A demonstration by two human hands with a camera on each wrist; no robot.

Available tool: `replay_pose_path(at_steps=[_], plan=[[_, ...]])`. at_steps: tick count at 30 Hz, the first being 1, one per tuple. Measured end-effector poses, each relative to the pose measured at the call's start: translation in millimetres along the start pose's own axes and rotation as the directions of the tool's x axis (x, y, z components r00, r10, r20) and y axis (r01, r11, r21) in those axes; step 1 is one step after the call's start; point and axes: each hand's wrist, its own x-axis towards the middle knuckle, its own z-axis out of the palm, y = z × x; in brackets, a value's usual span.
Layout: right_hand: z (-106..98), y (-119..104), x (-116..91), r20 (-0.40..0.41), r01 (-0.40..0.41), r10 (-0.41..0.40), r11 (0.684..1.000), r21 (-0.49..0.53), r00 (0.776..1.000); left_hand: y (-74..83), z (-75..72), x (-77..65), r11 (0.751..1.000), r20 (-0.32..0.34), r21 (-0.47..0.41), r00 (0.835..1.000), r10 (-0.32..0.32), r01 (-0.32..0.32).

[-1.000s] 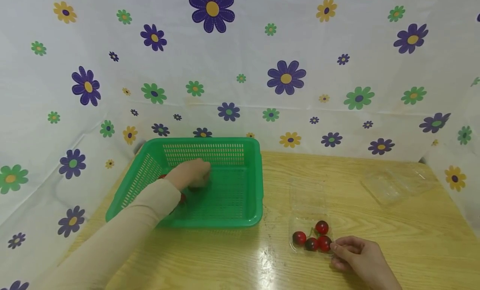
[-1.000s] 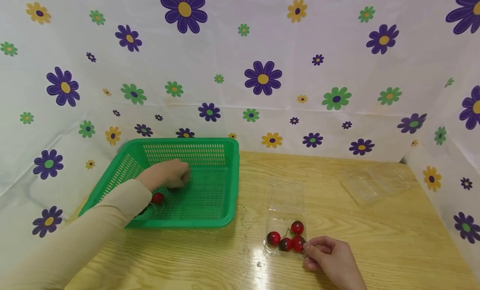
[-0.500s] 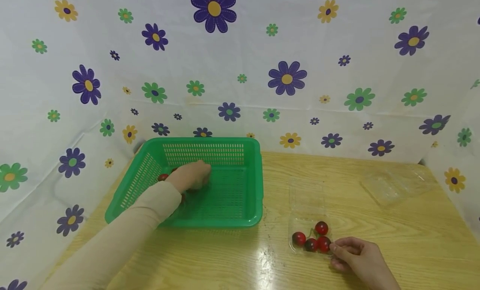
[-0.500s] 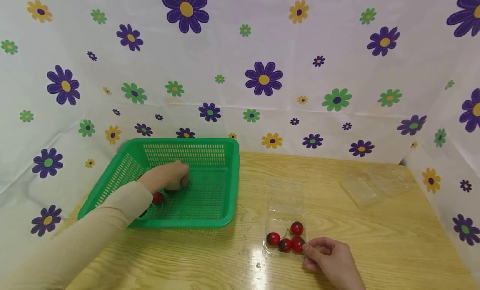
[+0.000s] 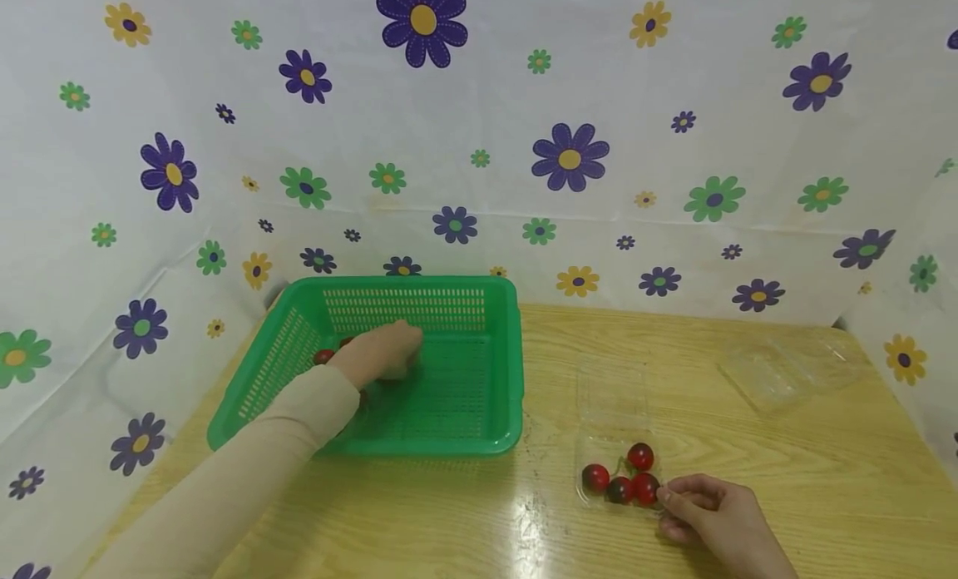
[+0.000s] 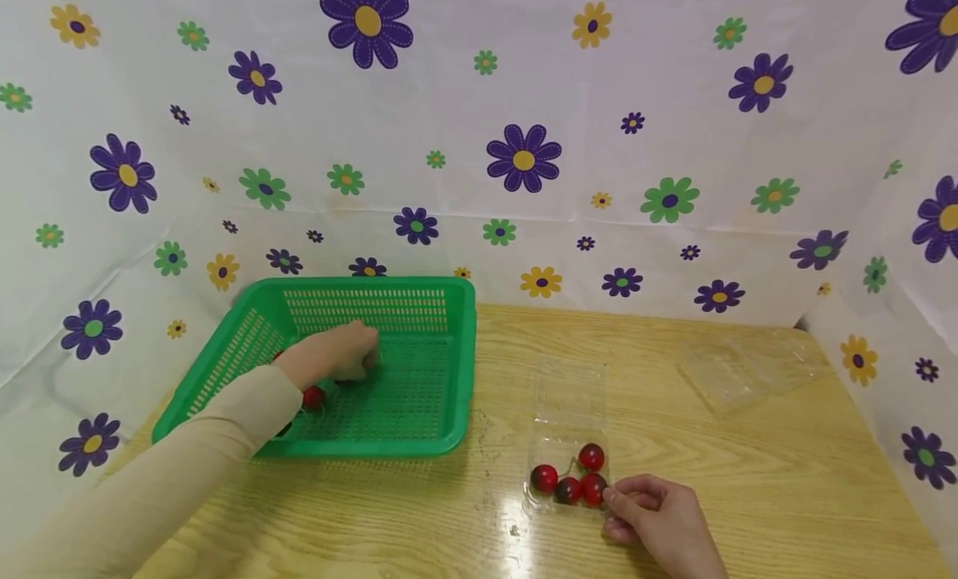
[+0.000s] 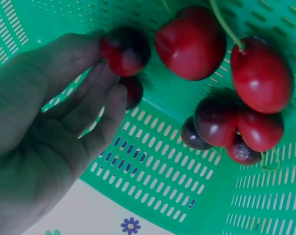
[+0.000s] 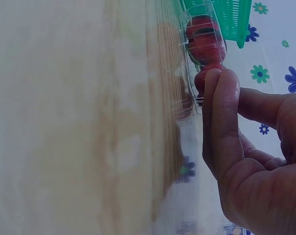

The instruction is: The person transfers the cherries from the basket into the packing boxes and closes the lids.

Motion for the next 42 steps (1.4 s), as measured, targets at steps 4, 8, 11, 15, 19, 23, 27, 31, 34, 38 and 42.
replay_pose_path(at_steps=[4,8,11,15,19,23,27,31,34,38,42], plan=[[-0.2,0.5,0.0,0.003,0.009,-0.009,1.000,-0.012,1.000,-3.5,-0.5,-0.5,0.996,-0.070,-0.046,0.995,0.078,-0.081],[-1.1,0.9,-1.3,0.013,0.024,-0.024,1.000,-0.018,1.000,-3.6,-2.5,0.7,0.986,-0.166,-0.041,0.974,0.152,-0.161],[-0.8,0.6,-2.1,0.021,0.029,-0.029,0.999,-0.018,0.999,-2.4,-3.1,2.0,0.982,-0.216,-0.031,0.960,0.175,-0.186],[0.2,1.2,-2.3,0.021,0.024,-0.024,1.000,-0.016,0.999,2.3,-4.9,-1.2,0.981,-0.240,-0.062,0.957,0.163,-0.183],[0.6,1.8,-2.4,0.020,0.022,-0.022,1.000,-0.018,1.000,4.6,-8.7,-6.1,0.978,-0.250,-0.079,0.953,0.169,-0.194],[0.9,1.6,-2.9,0.013,0.024,-0.024,1.000,-0.018,1.000,0.1,-13.4,-9.0,0.970,-0.266,-0.075,0.942,0.203,-0.230],[1.1,1.3,-3.4,0.009,0.031,-0.031,0.999,-0.023,0.999,-4.9,-17.4,-12.0,0.967,-0.253,-0.091,0.945,0.207,-0.236],[1.2,0.3,-4.2,0.014,0.034,-0.034,0.999,-0.025,0.999,-9.7,-17.7,-12.7,0.967,-0.254,-0.091,0.945,0.208,-0.237],[1.2,0.0,-4.4,0.020,0.032,-0.031,0.999,-0.024,0.999,-12.7,-17.3,-12.8,0.967,-0.254,-0.098,0.945,0.205,-0.236],[1.5,-0.2,-4.3,0.020,0.027,-0.027,0.999,-0.029,0.999,-14.7,-17.9,-13.4,0.967,-0.253,-0.116,0.948,0.192,-0.226],[1.7,-0.3,-4.8,0.013,0.028,-0.028,0.999,-0.040,1.000,-15.4,-18.3,-13.2,0.965,-0.266,-0.110,0.943,0.201,-0.237]])
